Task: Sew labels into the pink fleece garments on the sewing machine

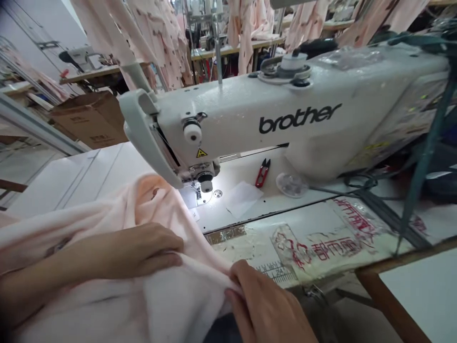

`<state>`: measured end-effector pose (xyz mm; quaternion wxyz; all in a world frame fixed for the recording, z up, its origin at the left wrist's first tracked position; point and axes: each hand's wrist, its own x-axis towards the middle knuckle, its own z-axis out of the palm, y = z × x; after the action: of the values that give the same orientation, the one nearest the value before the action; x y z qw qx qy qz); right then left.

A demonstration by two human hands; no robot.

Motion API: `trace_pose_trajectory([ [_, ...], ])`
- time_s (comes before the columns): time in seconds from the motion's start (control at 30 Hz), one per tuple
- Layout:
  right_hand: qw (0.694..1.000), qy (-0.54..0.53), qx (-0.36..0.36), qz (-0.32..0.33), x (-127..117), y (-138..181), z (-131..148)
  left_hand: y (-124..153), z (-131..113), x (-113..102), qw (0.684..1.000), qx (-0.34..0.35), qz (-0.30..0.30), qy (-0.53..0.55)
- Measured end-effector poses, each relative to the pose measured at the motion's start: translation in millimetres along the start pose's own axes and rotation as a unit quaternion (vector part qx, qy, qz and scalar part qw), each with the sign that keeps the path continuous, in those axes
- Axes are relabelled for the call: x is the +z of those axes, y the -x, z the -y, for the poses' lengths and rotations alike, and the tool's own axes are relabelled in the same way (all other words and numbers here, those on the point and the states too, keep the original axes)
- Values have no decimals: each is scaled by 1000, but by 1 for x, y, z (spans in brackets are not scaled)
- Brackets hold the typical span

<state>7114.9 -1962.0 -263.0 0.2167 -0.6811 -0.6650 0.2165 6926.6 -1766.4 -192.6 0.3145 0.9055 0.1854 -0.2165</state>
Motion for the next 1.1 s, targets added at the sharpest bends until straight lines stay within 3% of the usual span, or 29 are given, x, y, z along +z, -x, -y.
trace_pose_trajectory([
  [0.1,1000,-6,7,-7,2,-7,-10,-12,1,12,997,-37,-14,-67],
  [0.17,999,-16,8,-28,0,-13,-12,-17,-11,21,982,-71,-68,-160],
  [0.23,999,-32,18,-29,0,-19,-12,-24,-29,31,962,-45,-140,-230],
  [0.3,999,-37,30,-10,-2,-25,-12,-34,-45,39,954,16,-186,-235],
  [0.4,999,-46,22,17,-11,-33,-11,-48,-53,42,968,52,-172,-178],
  [0.53,987,-145,16,71,-33,-52,-9,-46,-38,28,993,50,-105,-7],
  [0.67,924,-314,65,207,-48,-80,-9,-34,-22,13,986,-2,-97,134],
  [0.73,903,-349,81,236,-49,-91,-9,-31,-17,10,983,-11,-97,156],
  [0.9,922,-311,81,216,-44,-102,-6,-30,-14,13,975,-52,-96,192],
  [1.1,933,-294,67,196,-47,-95,-2,-27,-20,20,963,-74,-167,198],
])
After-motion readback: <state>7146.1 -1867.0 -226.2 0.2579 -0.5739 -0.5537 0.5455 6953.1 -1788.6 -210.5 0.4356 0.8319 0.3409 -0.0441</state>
